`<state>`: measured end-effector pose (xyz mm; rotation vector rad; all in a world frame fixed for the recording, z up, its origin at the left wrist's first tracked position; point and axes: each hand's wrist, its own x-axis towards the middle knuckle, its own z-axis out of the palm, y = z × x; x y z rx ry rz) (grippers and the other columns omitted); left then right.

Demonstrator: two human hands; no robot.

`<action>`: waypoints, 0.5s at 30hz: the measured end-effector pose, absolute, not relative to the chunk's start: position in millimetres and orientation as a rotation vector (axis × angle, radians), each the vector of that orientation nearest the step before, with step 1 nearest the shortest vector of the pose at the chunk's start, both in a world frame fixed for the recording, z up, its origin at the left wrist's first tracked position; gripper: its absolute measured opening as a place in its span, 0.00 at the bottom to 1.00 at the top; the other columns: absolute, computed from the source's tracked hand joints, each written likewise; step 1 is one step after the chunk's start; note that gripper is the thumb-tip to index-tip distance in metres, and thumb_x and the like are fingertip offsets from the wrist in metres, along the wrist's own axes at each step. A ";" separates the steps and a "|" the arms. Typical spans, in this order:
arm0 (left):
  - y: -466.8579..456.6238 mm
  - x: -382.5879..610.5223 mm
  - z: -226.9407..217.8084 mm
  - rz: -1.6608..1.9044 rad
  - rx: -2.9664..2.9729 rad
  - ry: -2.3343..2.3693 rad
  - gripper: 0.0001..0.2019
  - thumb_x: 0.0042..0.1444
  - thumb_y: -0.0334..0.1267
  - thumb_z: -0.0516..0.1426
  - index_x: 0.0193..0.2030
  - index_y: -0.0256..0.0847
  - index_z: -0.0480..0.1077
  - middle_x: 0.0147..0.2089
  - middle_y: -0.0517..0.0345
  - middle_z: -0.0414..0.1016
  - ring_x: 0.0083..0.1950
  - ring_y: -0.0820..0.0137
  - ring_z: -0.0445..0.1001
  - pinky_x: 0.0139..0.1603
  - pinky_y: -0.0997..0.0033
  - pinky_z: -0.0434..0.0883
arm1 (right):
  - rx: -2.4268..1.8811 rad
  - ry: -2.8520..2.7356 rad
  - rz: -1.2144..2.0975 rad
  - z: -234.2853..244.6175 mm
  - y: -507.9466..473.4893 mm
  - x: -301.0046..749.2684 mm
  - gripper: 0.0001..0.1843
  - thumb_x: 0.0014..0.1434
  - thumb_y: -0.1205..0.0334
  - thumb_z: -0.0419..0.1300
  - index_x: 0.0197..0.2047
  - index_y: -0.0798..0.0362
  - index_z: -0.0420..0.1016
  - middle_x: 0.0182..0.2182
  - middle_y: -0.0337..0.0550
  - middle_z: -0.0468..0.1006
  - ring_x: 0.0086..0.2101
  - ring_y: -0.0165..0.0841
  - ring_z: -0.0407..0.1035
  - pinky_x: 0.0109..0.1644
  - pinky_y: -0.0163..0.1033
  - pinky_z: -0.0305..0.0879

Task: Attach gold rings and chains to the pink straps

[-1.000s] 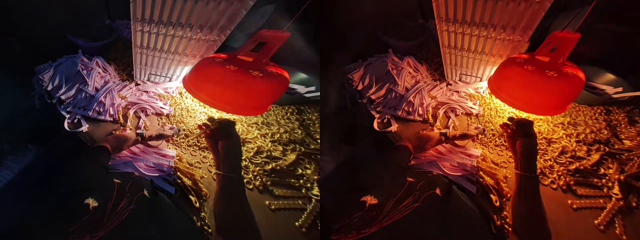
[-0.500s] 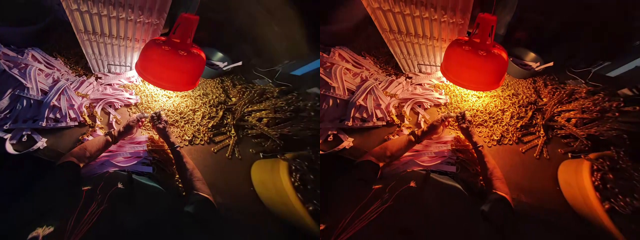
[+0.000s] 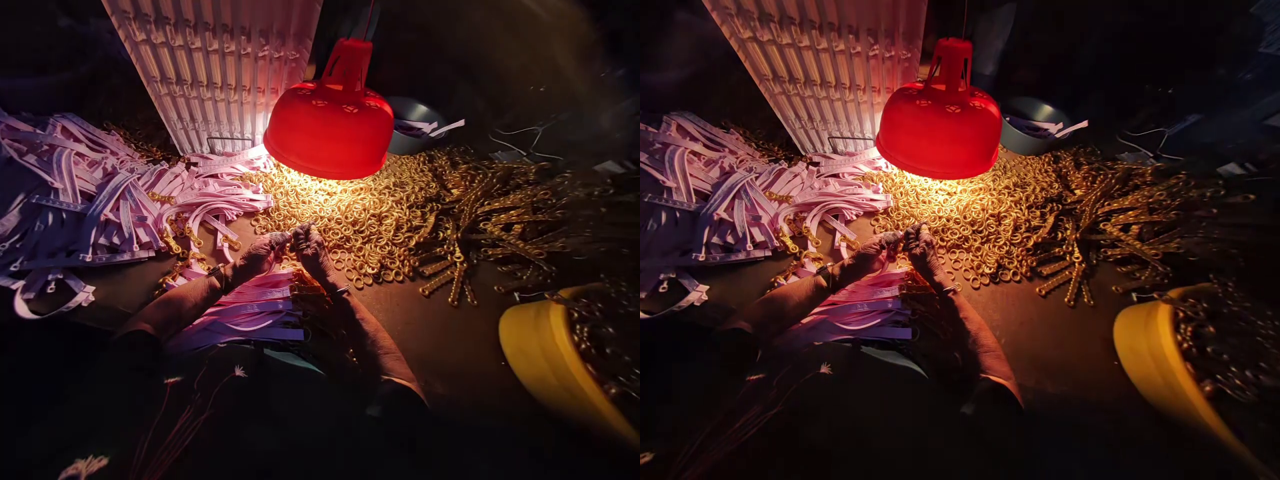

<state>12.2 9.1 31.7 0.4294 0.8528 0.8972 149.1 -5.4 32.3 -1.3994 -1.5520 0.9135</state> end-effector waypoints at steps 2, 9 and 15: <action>9.2 10.1 32.2 0.847 0.411 0.881 0.08 0.50 0.31 0.64 0.28 0.35 0.68 0.17 0.66 0.58 0.18 0.81 0.52 0.19 0.80 0.48 | -1.442 -1.591 0.843 31.3 -4.5 147.8 0.23 0.66 0.40 0.45 0.31 0.50 0.61 0.22 0.39 0.67 0.25 0.31 0.60 0.32 0.38 0.60; 6.4 8.4 31.1 0.806 0.602 0.856 0.13 0.45 0.32 0.67 0.25 0.35 0.64 0.15 0.69 0.53 0.16 0.85 0.45 0.18 0.80 0.41 | -1.461 -1.673 0.782 24.9 3.9 152.4 0.18 0.66 0.45 0.47 0.32 0.50 0.61 0.26 0.41 0.67 0.30 0.33 0.59 0.38 0.40 0.60; 6.8 9.5 18.9 0.889 0.761 0.945 0.11 0.47 0.33 0.66 0.29 0.34 0.67 0.17 0.64 0.65 0.15 0.83 0.51 0.18 0.77 0.43 | -1.443 -1.697 0.892 26.3 18.9 154.8 0.19 0.64 0.46 0.48 0.28 0.49 0.56 0.25 0.39 0.64 0.28 0.31 0.57 0.36 0.39 0.58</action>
